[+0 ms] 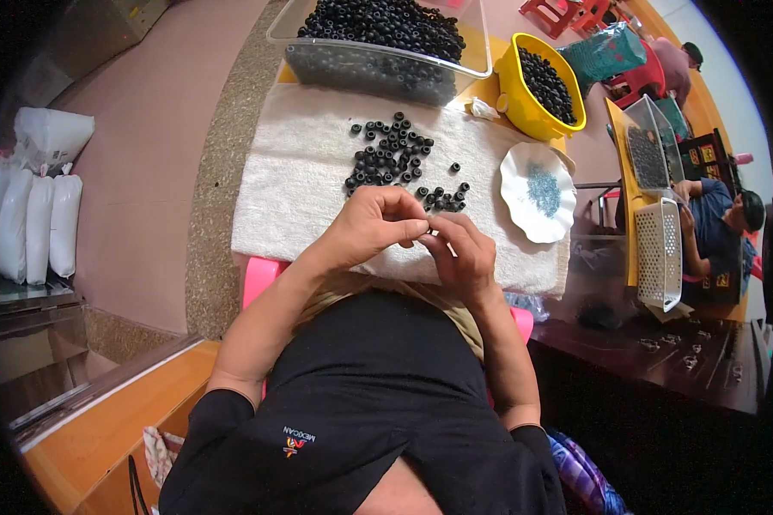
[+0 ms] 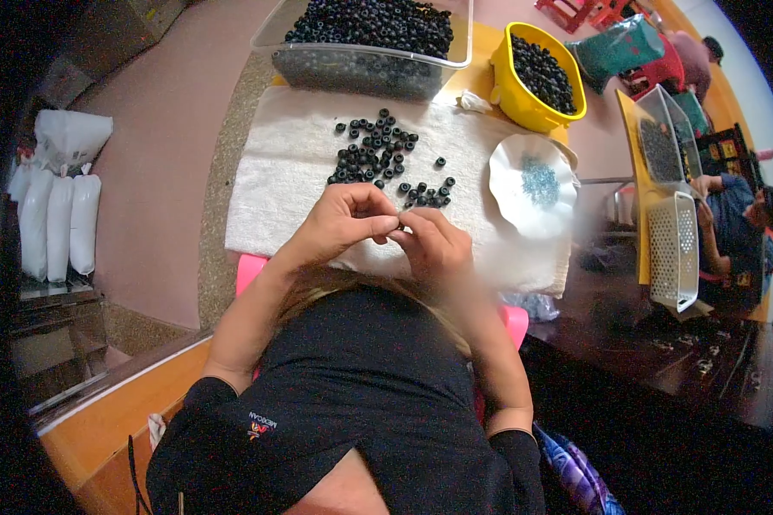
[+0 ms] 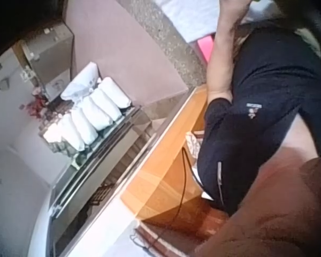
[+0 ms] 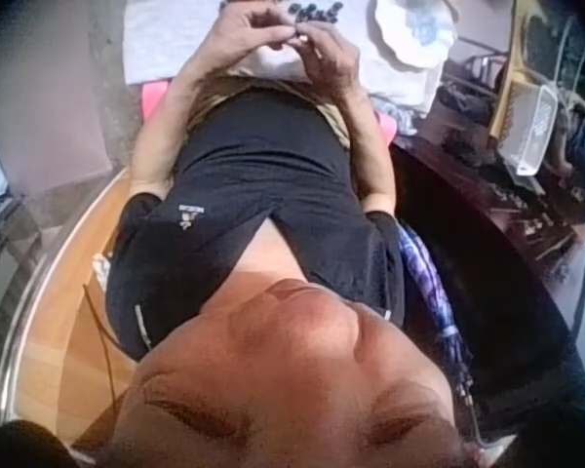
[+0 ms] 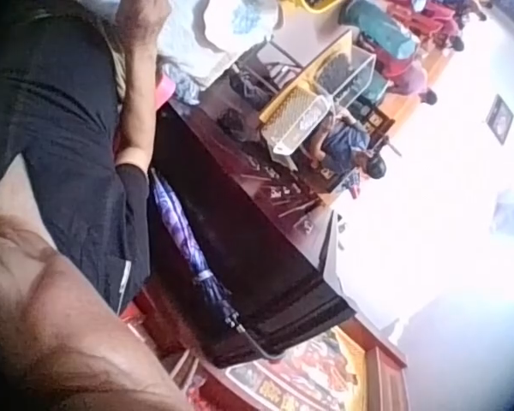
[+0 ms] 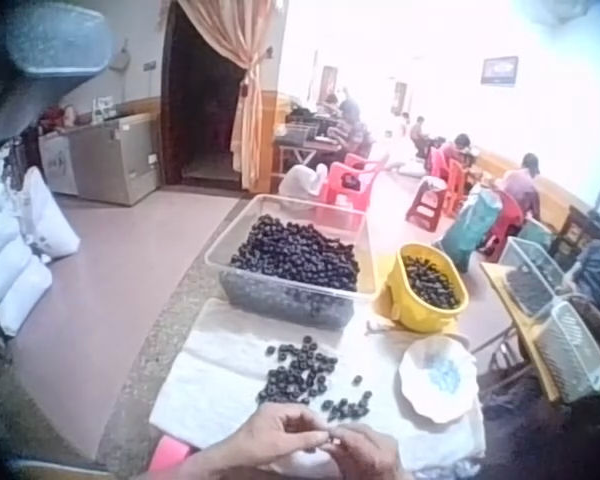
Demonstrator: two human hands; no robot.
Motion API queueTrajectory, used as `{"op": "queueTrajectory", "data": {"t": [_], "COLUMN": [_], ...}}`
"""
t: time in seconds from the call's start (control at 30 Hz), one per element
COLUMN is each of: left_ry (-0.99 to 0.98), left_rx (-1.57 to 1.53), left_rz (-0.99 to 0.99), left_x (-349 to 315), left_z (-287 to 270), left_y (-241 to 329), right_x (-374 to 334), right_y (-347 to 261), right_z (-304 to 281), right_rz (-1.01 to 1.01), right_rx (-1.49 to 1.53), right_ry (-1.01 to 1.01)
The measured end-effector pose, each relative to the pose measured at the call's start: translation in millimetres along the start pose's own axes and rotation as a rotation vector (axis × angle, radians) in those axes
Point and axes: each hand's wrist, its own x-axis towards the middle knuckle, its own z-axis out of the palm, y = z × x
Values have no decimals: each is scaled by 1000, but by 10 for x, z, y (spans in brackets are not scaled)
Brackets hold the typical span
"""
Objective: Manually sorting or inspecting small black plastic hardware components on a towel-covered desk.
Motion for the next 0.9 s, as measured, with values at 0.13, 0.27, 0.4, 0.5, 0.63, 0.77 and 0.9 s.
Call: {"op": "queueTrajectory", "data": {"t": [0.13, 0.27, 0.4, 0.5, 0.63, 0.77, 0.9], "left_ry": [10, 5, -19, 59, 128, 229, 236], "left_rx": [-4, -62, -120, -75, -74, -37, -22], "left_rz": [-14, -37, -65, -23, 32, 91, 105], "left_x": [-2, -3, -5, 11, 22, 32, 25], "left_z": [41, 63, 69, 123, 101, 86, 93], "left_y": [12, -5, -46, -139, -189, -217, -266], "right_x": [-12, -7, -60, -116, -134, -120, -150], "right_y": [-3, -9, -10, -5, 27, 89, 131], "right_z": [-38, -56, -70, -24, -35, -85, -142], "right_rz": [34, 54, 132, 116, 74, 191, 218], "right_rx": [17, 69, 120, 15, -106, -123, -247], "right_ry": [-30, -39, -69, 8, 100, 42, -124]}}
